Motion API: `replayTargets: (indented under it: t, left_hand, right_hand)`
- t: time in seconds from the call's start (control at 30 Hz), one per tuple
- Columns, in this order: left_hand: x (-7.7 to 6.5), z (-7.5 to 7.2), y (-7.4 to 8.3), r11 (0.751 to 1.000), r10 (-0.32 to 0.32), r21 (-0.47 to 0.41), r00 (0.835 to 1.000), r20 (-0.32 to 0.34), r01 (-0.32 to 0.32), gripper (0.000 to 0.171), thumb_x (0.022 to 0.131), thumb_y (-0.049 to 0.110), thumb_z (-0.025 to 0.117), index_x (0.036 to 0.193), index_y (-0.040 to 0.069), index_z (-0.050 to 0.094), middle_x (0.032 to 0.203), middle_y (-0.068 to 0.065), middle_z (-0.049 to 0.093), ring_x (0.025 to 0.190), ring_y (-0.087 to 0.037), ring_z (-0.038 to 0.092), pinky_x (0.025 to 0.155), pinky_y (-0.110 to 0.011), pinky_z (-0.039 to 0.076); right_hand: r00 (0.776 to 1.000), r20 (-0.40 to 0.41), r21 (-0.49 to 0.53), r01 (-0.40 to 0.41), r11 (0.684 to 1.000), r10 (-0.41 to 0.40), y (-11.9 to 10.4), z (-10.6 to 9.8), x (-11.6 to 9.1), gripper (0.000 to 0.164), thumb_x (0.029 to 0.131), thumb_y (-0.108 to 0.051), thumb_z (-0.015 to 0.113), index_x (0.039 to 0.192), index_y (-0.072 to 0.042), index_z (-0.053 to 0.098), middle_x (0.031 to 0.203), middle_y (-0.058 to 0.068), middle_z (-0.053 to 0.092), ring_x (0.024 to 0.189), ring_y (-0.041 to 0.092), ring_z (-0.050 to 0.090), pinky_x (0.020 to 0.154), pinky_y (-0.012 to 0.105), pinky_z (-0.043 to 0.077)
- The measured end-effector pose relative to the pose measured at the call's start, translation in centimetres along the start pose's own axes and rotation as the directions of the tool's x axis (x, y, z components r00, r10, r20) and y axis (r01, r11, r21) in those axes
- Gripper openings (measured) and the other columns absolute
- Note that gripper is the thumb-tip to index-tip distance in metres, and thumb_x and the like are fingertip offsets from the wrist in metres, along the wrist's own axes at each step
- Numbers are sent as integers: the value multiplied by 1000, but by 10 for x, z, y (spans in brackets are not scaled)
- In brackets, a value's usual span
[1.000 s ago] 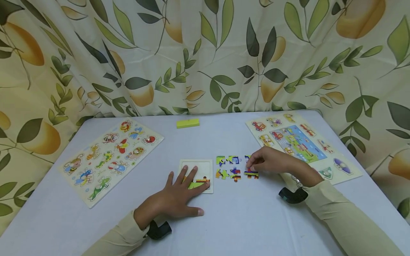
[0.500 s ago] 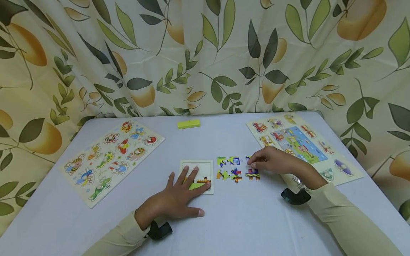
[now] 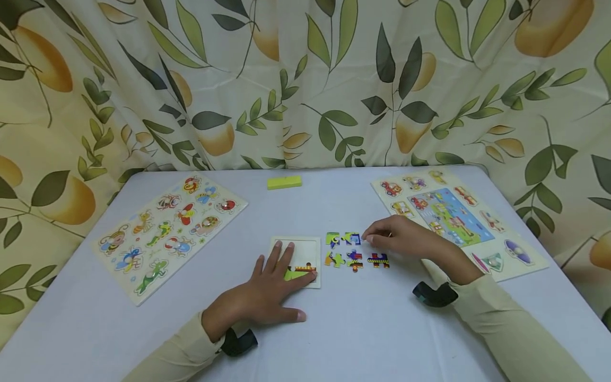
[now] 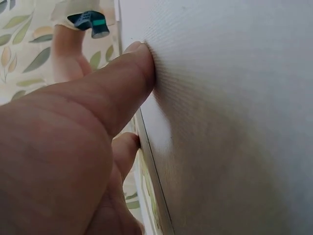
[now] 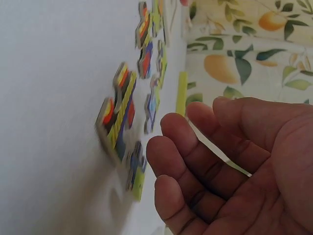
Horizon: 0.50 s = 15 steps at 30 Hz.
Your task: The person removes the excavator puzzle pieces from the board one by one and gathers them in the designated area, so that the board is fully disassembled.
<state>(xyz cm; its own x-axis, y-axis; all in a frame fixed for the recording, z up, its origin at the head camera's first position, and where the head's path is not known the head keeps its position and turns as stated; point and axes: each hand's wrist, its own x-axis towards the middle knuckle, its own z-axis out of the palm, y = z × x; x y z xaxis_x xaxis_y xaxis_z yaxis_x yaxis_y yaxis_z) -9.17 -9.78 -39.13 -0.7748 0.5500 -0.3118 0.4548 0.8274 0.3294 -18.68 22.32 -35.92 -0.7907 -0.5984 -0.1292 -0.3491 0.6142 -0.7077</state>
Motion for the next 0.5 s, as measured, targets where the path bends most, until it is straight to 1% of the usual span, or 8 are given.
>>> replayTargets:
  t: [0.07, 0.2, 0.3, 0.4, 0.5]
  left_hand:
    - [-1, -2, 1, 1000, 4, -1, 1000, -2, -4, 77, 84, 61, 64, 151, 42, 31, 161, -12, -15, 142, -34, -25, 109, -63, -1]
    - [-4, -3, 3, 1000, 11, 9, 1000, 0, -11, 76, 86, 59, 64, 151, 42, 31, 161, -13, -14, 142, -35, -24, 109, -64, 2]
    - [-6, -2, 2, 1000, 7, 15, 1000, 1, -7, 76, 86, 58, 64, 151, 43, 30, 161, -13, -15, 141, -36, -25, 109, -64, 2]
    - [-9, -4, 0, 1000, 2, 10, 1000, 4, -2, 76, 86, 58, 65, 151, 44, 29, 160, -12, -17, 141, -36, -26, 109, -64, 2]
    - [-13, -8, -3, 1000, 8, 7, 1000, 7, -8, 73, 86, 57, 65, 150, 43, 32, 160, -14, -17, 141, -37, -25, 109, -64, 2]
  right_hand:
    - [1000, 4, 1, 15, 1000, -15, -4, 2, 3, 21, 98, -14, 59, 109, -3, 71, 94, 2, 68, 83, 18, 55, 71, 30, 47]
    - [999, 22, 2, 27, 1000, -27, -15, 9, 10, 21, 98, -17, 59, 109, -4, 72, 91, 1, 67, 82, 19, 54, 70, 32, 45]
    - [998, 37, 0, 41, 999, -41, -24, 14, 16, 21, 99, -18, 58, 108, -5, 72, 89, 1, 67, 80, 18, 55, 70, 33, 46]
    - [996, 51, 3, 71, 997, -71, -31, 18, 22, 21, 99, -17, 58, 107, -5, 72, 85, 3, 67, 77, 16, 56, 69, 33, 47]
    - [993, 62, 11, 97, 995, -97, -37, 22, 27, 20, 99, -16, 57, 106, -4, 72, 84, 3, 67, 73, 15, 55, 67, 31, 47]
